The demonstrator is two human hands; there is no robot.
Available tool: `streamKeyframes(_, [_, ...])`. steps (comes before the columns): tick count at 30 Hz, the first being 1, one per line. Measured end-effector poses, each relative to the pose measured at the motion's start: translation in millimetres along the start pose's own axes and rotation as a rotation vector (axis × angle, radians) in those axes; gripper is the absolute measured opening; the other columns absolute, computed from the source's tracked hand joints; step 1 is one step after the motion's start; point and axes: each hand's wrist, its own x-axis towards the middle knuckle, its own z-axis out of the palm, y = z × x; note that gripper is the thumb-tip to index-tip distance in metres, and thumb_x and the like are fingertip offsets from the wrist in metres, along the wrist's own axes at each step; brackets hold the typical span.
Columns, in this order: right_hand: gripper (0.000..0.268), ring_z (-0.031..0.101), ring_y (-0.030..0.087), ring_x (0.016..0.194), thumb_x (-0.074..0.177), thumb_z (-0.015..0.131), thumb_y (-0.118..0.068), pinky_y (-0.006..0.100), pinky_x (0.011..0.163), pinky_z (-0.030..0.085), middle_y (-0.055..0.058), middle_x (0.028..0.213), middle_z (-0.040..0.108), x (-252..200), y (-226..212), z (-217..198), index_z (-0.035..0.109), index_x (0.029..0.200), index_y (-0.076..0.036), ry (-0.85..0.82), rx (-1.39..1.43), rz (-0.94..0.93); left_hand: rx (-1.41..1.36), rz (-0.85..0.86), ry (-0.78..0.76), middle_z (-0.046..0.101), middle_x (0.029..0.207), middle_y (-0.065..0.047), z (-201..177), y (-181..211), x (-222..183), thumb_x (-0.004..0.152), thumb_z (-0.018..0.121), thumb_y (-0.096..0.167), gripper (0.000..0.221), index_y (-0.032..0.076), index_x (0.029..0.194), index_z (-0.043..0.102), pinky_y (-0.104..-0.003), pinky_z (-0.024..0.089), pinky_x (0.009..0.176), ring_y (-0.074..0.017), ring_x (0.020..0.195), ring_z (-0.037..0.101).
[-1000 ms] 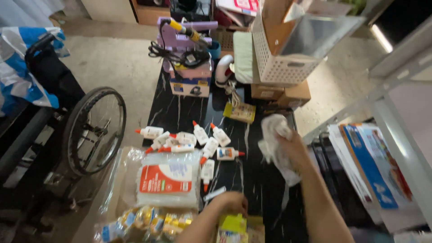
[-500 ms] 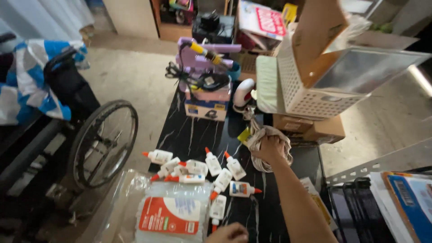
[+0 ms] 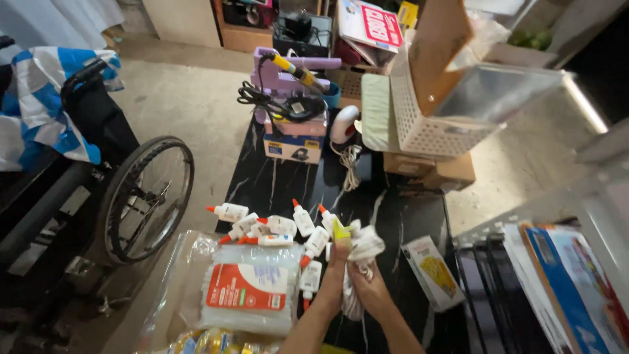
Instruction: Organizing stationery items and cleaning shelves.
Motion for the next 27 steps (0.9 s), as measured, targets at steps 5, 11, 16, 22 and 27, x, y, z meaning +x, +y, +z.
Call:
streamKeyframes(5, [0.050, 0.064, 0.022, 0.088, 0.108, 0.057, -0.038, 0.037, 0.075, 0.051, 0.014, 0.107, 0.070, 9, 38, -3, 0.067, 0.134, 0.003, 0.360, 0.343, 0.173, -0.053, -0.108, -0.261, 0.062, 0.137, -0.004, -1, -24, -21, 0.103, 0.043, 0.055, 0.065, 0.009, 0.149, 0.049, -0.030, 0.046, 0.109, -0.0146, 0.125, 0.058])
streamKeyframes(11, [0.038, 0.063, 0.027, 0.114, 0.103, 0.066, -0.032, 0.036, 0.095, 0.051, 0.017, 0.129, 0.063, -24, -63, 54, 0.063, 0.127, -0.002, 0.578, -0.640, -0.720, -0.224, -0.239, -0.309, 0.068, 0.127, -0.003, -9, -4, -29, 0.106, 0.046, 0.037, 0.047, 0.009, 0.143, 0.055, -0.032, 0.054, 0.097, -0.0159, 0.111, 0.067])
streamKeyframes(16, [0.044, 0.068, 0.025, 0.088, 0.114, 0.060, -0.034, 0.036, 0.074, 0.057, 0.016, 0.107, 0.070, 17, 9, 17, 0.064, 0.127, 0.007, 0.219, 0.735, -0.039, -0.069, -0.115, -0.334, 0.067, 0.127, -0.008, 3, 27, -50, 0.109, 0.041, 0.044, 0.055, 0.004, 0.144, 0.054, -0.035, 0.054, 0.098, -0.0183, 0.111, 0.066])
streamKeyframes(22, [0.046, 0.069, 0.028, 0.105, 0.102, 0.054, -0.030, 0.040, 0.089, 0.059, 0.016, 0.121, 0.069, 26, 44, 23, 0.060, 0.136, 0.001, 0.335, 0.581, -0.132, -0.017, -0.183, -0.078, 0.070, 0.127, -0.005, -34, -19, -10, 0.103, 0.044, 0.036, 0.046, 0.010, 0.138, 0.058, -0.035, 0.055, 0.099, -0.0179, 0.114, 0.067])
streamKeyframes(27, [0.055, 0.066, 0.032, 0.109, 0.095, 0.056, -0.039, 0.043, 0.091, 0.057, 0.017, 0.124, 0.067, -7, 21, 34, 0.060, 0.134, -0.001, 0.279, 0.830, 0.039, 0.072, -0.035, -0.085, 0.070, 0.117, -0.006, -6, 1, -34, 0.106, 0.047, 0.033, 0.039, 0.006, 0.127, 0.065, -0.034, 0.054, 0.095, -0.0182, 0.108, 0.065])
